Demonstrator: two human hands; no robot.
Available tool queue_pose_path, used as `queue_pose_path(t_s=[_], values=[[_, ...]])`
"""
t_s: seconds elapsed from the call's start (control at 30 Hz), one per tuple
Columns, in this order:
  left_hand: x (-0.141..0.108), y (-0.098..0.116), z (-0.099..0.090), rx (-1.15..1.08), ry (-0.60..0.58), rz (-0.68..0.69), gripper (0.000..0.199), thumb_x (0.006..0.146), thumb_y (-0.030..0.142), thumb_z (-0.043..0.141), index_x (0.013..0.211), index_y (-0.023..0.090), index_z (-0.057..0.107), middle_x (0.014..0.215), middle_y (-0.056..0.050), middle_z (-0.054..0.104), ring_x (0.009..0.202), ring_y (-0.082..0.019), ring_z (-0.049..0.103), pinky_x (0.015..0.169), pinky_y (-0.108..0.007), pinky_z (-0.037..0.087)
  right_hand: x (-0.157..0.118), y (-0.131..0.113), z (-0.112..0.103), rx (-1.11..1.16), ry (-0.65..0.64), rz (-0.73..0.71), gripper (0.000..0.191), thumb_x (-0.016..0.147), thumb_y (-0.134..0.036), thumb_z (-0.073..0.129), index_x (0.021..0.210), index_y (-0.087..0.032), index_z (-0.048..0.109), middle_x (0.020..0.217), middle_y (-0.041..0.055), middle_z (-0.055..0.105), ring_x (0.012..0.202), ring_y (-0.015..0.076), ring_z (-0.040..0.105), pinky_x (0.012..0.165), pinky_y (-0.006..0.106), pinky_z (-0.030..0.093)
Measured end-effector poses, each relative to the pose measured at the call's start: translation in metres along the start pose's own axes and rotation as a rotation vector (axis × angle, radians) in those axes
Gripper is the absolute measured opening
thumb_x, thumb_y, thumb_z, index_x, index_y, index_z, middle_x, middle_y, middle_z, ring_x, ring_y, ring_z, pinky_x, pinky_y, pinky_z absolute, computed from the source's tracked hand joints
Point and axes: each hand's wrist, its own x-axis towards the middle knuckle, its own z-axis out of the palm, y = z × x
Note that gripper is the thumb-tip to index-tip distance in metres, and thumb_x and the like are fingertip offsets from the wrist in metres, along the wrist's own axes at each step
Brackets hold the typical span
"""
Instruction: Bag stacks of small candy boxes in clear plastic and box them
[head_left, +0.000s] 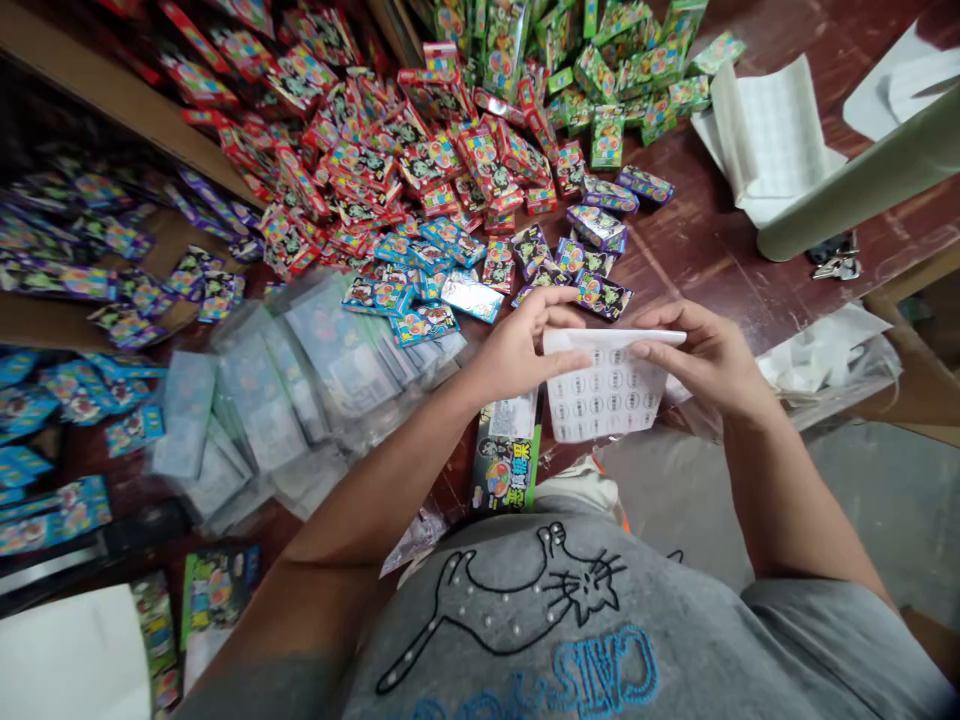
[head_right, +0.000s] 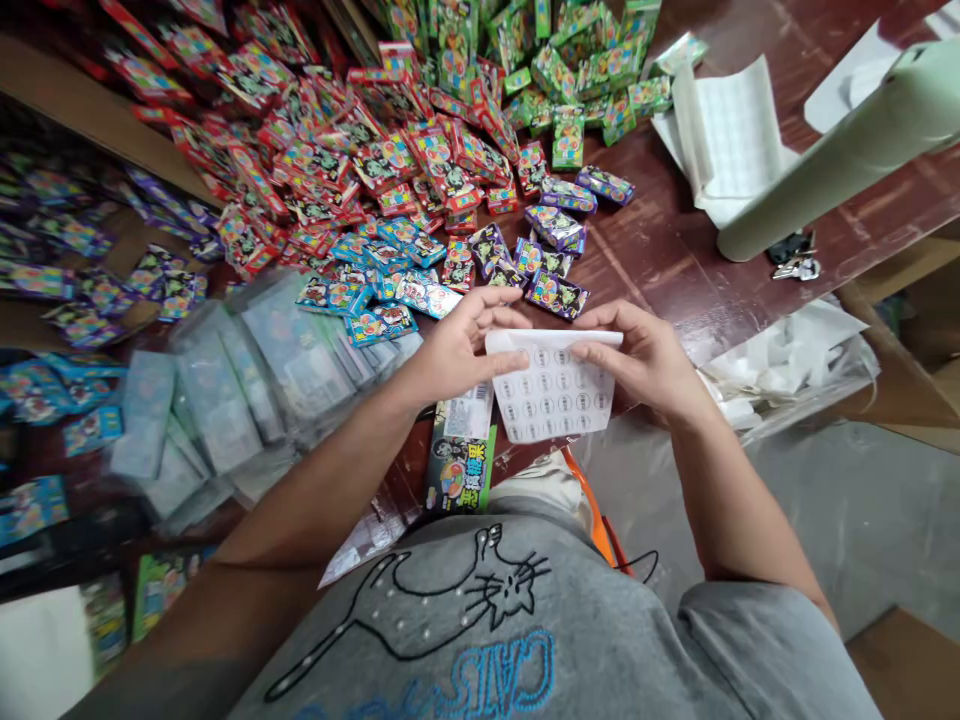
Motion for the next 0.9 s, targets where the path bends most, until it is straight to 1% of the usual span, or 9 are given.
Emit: queue_pose_path(t_s=[0.07, 0.17, 0.2, 0.3, 0.43, 0.57, 0.67, 0.77, 0.9], values=[[-0.001, -0.005, 0.008, -0.058, 0.058, 0.006, 0.053, 0.088, 0.028, 0.082, 0.139, 0.024, 0.065, 0.116, -0.007, 0.077, 0.1, -0.018, 0.074, 0.084, -0.029, 0.06, -0.005, 0.009, 0.001, 0.001, 0.074, -0.004, 0.042, 0.082, -0.055, 0.092, 0.105, -0.025, 0.074, 0.099, 0.0029, 0.079, 0.084, 0.018, 0.072, 0.071, 0.032, 0.061], [-0.004, -0.009, 0.014, -0.038, 0.136, -0.03, 0.018, 0.094, 0.033, 0.078, 0.108, 0.022, 0.077, 0.099, -0.004, 0.079, 0.086, -0.015, 0.072, 0.076, -0.028, 0.059, -0.012, 0.022, 0.005, -0.044, 0.165, 0.053, 0.037, 0.088, -0.058, 0.086, 0.096, -0.026, 0.072, 0.083, -0.0001, 0.075, 0.066, 0.0152, 0.066, 0.057, 0.028, 0.054], [-0.006, -0.01, 0.015, -0.019, 0.159, -0.055, 0.015, 0.094, 0.036, 0.078, 0.098, 0.021, 0.078, 0.092, -0.004, 0.079, 0.081, -0.014, 0.07, 0.072, -0.027, 0.058, -0.014, 0.025, 0.007, -0.067, 0.198, 0.074, 0.037, 0.09, -0.06, 0.083, 0.089, -0.025, 0.07, 0.076, -0.0008, 0.072, 0.061, 0.0143, 0.062, 0.053, 0.027, 0.049], [-0.009, -0.007, 0.013, 0.027, 0.217, -0.126, 0.026, 0.095, 0.043, 0.078, 0.084, 0.02, 0.077, 0.074, -0.001, 0.073, 0.066, -0.012, 0.062, 0.058, -0.025, 0.05, -0.017, 0.028, 0.011, -0.064, 0.2, 0.098, 0.043, 0.091, -0.064, 0.08, 0.081, -0.024, 0.069, 0.071, -0.0006, 0.07, 0.059, 0.0138, 0.06, 0.052, 0.026, 0.047], [-0.009, -0.007, 0.012, 0.018, 0.173, -0.136, 0.024, 0.095, 0.043, 0.077, 0.089, 0.019, 0.078, 0.08, -0.002, 0.076, 0.069, -0.013, 0.065, 0.061, -0.025, 0.053, -0.017, 0.027, 0.013, 0.028, 0.11, 0.088, 0.043, 0.082, -0.059, 0.091, 0.105, -0.027, 0.075, 0.095, 0.0011, 0.079, 0.075, 0.0167, 0.07, 0.063, 0.03, 0.057], [-0.006, -0.012, 0.02, -0.001, 0.173, -0.059, 0.023, 0.09, 0.032, 0.08, 0.109, 0.021, 0.077, 0.1, -0.005, 0.081, 0.088, -0.015, 0.073, 0.077, -0.027, 0.059, -0.02, 0.03, 0.008, 0.025, 0.133, 0.096, 0.034, 0.086, -0.056, 0.089, 0.093, -0.027, 0.073, 0.078, -0.0019, 0.073, 0.061, 0.0138, 0.062, 0.053, 0.027, 0.05], [-0.006, -0.013, 0.024, 0.053, 0.202, -0.054, 0.018, 0.097, 0.039, 0.073, 0.095, 0.021, 0.076, 0.087, -0.002, 0.077, 0.077, -0.014, 0.068, 0.069, -0.027, 0.054, -0.024, 0.035, 0.005, 0.025, 0.169, 0.131, 0.037, 0.084, -0.057, 0.09, 0.081, -0.025, 0.073, 0.074, -0.0009, 0.073, 0.06, 0.0139, 0.062, 0.05, 0.026, 0.048], [-0.006, -0.012, 0.023, 0.134, 0.225, -0.091, 0.038, 0.1, 0.051, 0.071, 0.076, 0.021, 0.07, 0.065, 0.002, 0.063, 0.062, -0.012, 0.056, 0.057, -0.027, 0.043, -0.027, 0.04, 0.003, 0.035, 0.211, 0.181, 0.038, 0.082, -0.056, 0.092, 0.077, -0.024, 0.073, 0.071, -0.0006, 0.074, 0.058, 0.0136, 0.062, 0.048, 0.026, 0.046], [-0.005, -0.011, 0.019, 0.175, 0.205, -0.089, 0.039, 0.1, 0.051, 0.07, 0.076, 0.021, 0.072, 0.068, 0.001, 0.067, 0.063, -0.013, 0.058, 0.059, -0.027, 0.045, -0.025, 0.043, 0.002, 0.205, 0.184, 0.243, 0.036, 0.078, -0.052, 0.096, 0.087, -0.025, 0.076, 0.076, 0.0001, 0.078, 0.059, 0.0155, 0.068, 0.051, 0.028, 0.055]])
